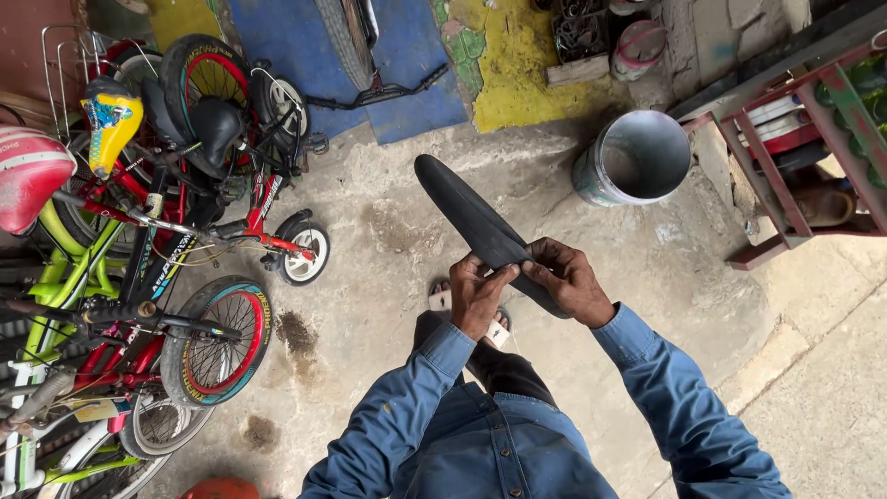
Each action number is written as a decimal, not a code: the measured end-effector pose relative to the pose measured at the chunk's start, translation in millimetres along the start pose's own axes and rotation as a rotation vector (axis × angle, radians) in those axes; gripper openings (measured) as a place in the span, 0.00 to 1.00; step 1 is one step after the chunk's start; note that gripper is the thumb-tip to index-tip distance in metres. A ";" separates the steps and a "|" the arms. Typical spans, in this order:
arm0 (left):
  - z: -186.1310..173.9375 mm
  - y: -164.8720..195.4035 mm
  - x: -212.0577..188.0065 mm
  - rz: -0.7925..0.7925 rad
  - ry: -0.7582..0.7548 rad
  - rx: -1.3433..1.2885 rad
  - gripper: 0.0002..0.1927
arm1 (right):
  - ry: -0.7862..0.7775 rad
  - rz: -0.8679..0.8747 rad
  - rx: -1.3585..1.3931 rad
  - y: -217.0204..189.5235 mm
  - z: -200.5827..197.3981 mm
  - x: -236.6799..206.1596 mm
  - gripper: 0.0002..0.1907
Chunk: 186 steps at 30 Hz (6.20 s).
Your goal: The person removes a bicycle wheel, inspects the tire and inner tube, then uses an air compressor to inflate the inner tube. They return to the workbench, wipe the inner tube with a cloth, and later clean a bicycle frame with a brush.
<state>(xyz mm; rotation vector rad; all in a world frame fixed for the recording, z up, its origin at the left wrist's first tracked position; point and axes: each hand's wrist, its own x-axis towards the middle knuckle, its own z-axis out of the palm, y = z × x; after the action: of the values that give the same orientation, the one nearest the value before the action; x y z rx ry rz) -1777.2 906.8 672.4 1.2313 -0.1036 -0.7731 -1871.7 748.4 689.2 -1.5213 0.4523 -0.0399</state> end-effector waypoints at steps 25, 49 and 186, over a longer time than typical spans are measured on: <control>29.8 120.4 361.0 -0.116 -0.194 -0.274 0.11 | 0.256 -0.228 -0.410 -113.5 -101.9 322.1 0.10; 106.0 205.1 721.8 -0.002 0.039 -0.250 0.09 | -0.092 0.122 -0.077 -188.1 -274.9 706.4 0.08; -228.3 900.8 2330.7 0.335 -1.998 1.231 0.18 | 1.303 0.226 -0.382 -565.5 -65.4 2253.2 0.09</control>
<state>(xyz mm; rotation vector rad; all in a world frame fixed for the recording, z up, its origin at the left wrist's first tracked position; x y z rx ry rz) 495.0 -155.9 614.2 0.8958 -2.6193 -1.4026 316.7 -32.9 649.5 -1.6436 1.7328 -0.8377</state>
